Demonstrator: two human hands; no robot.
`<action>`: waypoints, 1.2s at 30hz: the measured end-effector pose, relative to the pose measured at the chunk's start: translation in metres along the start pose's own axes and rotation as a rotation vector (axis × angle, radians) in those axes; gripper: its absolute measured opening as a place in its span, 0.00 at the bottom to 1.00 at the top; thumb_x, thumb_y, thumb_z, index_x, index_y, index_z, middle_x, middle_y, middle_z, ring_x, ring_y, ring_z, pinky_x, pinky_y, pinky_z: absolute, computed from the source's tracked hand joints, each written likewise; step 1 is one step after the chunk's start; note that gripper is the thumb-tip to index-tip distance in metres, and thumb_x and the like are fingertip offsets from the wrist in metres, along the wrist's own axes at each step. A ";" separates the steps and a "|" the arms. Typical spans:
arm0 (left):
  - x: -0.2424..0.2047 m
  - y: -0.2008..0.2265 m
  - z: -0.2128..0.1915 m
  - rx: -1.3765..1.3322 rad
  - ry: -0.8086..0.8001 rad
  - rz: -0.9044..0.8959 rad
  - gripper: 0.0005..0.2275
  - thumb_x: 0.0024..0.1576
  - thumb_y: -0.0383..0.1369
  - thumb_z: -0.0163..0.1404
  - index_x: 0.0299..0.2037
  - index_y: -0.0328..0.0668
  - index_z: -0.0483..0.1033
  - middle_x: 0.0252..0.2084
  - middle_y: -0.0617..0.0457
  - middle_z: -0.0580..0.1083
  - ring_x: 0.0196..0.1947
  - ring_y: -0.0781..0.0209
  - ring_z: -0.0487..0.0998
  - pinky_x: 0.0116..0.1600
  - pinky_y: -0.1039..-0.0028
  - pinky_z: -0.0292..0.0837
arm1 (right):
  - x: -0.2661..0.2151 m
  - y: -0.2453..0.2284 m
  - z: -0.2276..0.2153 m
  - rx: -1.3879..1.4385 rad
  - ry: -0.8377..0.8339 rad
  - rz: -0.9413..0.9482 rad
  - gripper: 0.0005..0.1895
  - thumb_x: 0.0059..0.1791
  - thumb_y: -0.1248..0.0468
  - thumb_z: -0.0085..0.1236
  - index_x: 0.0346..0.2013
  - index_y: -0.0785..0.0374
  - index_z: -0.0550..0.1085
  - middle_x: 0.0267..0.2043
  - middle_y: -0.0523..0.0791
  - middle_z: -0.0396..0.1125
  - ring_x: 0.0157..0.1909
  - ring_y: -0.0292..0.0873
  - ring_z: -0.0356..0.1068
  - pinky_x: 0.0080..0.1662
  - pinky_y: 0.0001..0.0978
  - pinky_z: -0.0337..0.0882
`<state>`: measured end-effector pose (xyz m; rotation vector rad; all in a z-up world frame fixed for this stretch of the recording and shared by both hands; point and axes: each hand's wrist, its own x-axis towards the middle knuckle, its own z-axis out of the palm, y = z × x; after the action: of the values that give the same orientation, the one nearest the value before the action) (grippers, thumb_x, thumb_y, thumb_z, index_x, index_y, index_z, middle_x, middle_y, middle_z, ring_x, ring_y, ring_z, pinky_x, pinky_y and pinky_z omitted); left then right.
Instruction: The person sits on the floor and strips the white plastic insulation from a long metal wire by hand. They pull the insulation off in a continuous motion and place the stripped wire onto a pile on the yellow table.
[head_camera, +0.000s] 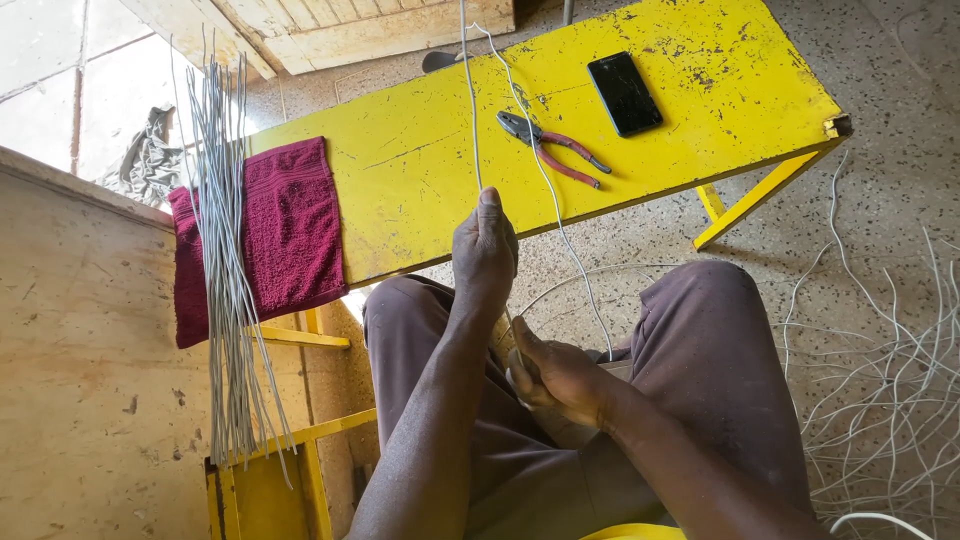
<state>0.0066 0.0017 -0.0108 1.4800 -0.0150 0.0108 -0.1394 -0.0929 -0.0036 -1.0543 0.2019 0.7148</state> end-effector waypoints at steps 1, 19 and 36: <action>0.001 0.007 -0.003 0.002 0.001 0.000 0.29 0.73 0.51 0.38 0.18 0.51 0.69 0.09 0.54 0.68 0.10 0.72 0.66 0.19 0.85 0.57 | -0.002 0.001 0.002 0.001 -0.002 0.000 0.46 0.58 0.29 0.38 0.15 0.65 0.70 0.10 0.46 0.53 0.13 0.36 0.49 0.23 0.29 0.56; 0.013 0.010 -0.026 0.130 0.251 -0.040 0.27 0.72 0.52 0.40 0.20 0.54 0.69 0.13 0.59 0.66 0.15 0.70 0.63 0.25 0.79 0.56 | -0.007 0.016 -0.017 -0.164 0.063 -0.039 0.40 0.60 0.36 0.41 0.28 0.69 0.81 0.16 0.48 0.61 0.21 0.42 0.65 0.35 0.39 0.75; 0.004 0.039 -0.016 -0.371 0.264 -0.210 0.23 0.71 0.52 0.40 0.22 0.58 0.60 0.14 0.63 0.56 0.08 0.74 0.51 0.15 0.82 0.46 | 0.003 0.020 -0.009 0.203 0.012 -0.028 0.38 0.60 0.34 0.45 0.15 0.55 0.61 0.14 0.41 0.51 0.16 0.37 0.54 0.29 0.36 0.66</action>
<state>0.0103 0.0208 0.0266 1.0943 0.3359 0.0309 -0.1479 -0.0931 -0.0234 -0.8658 0.2639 0.6490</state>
